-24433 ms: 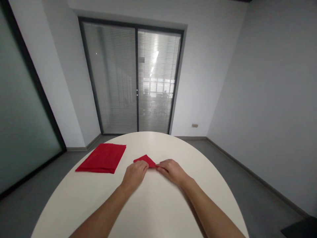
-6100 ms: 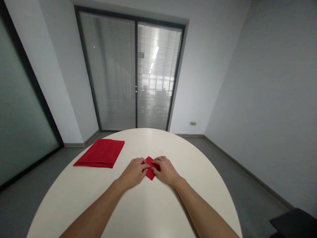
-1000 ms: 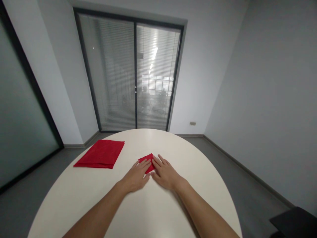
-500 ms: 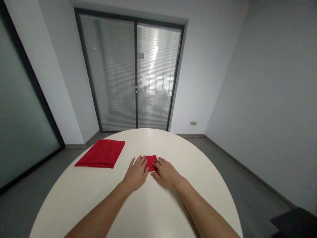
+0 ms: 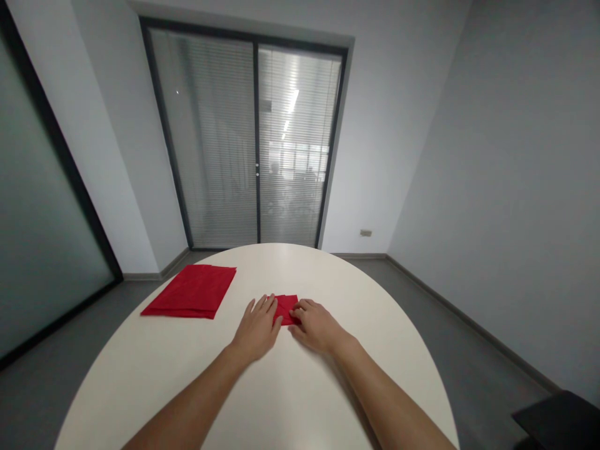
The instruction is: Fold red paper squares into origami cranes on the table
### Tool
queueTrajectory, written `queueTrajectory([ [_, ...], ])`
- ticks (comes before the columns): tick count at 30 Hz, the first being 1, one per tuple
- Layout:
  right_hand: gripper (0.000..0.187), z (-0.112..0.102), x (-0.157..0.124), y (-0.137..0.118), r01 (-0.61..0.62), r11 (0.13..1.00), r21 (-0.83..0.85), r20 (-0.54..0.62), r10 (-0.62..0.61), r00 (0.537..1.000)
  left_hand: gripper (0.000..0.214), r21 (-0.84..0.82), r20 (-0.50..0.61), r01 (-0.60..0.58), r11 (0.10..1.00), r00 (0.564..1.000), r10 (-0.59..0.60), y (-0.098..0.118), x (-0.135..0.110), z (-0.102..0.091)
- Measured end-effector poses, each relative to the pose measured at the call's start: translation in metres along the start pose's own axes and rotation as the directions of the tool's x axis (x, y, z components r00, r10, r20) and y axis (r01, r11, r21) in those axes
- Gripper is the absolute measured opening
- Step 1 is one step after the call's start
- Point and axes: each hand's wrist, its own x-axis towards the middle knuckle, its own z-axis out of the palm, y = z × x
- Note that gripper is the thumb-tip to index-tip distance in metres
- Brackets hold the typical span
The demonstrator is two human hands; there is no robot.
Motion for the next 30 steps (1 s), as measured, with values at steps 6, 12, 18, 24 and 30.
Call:
queueTrajectory([
  [6,0.027,0.003,0.0,0.001,0.011,1.0,0.005,-0.047,-0.01,0.999,0.038,-0.105,0.0,-0.184,0.977,0.983,0.185,-0.001,0.001,0.0],
  [12,0.02,0.002,-0.001,-0.001,0.099,0.991,0.092,-0.034,-0.096,0.995,0.037,-0.075,-0.028,-0.133,0.988,0.991,0.132,-0.001,0.001,-0.002],
  [18,0.026,0.005,-0.001,0.006,0.134,0.968,0.212,-0.046,-0.127,0.991,0.037,-0.15,-0.025,-0.146,0.978,0.989,0.144,-0.005,0.0,0.0],
  [24,0.035,0.01,-0.001,0.014,0.031,0.952,0.303,-0.132,0.009,0.991,0.043,-0.226,-0.025,-0.203,0.953,0.979,0.203,-0.005,-0.001,0.001],
  [30,0.051,0.021,0.002,0.018,0.001,0.933,0.36,-0.203,0.077,0.976,0.05,-0.276,-0.082,-0.232,0.933,0.973,0.218,-0.003,-0.003,-0.001],
])
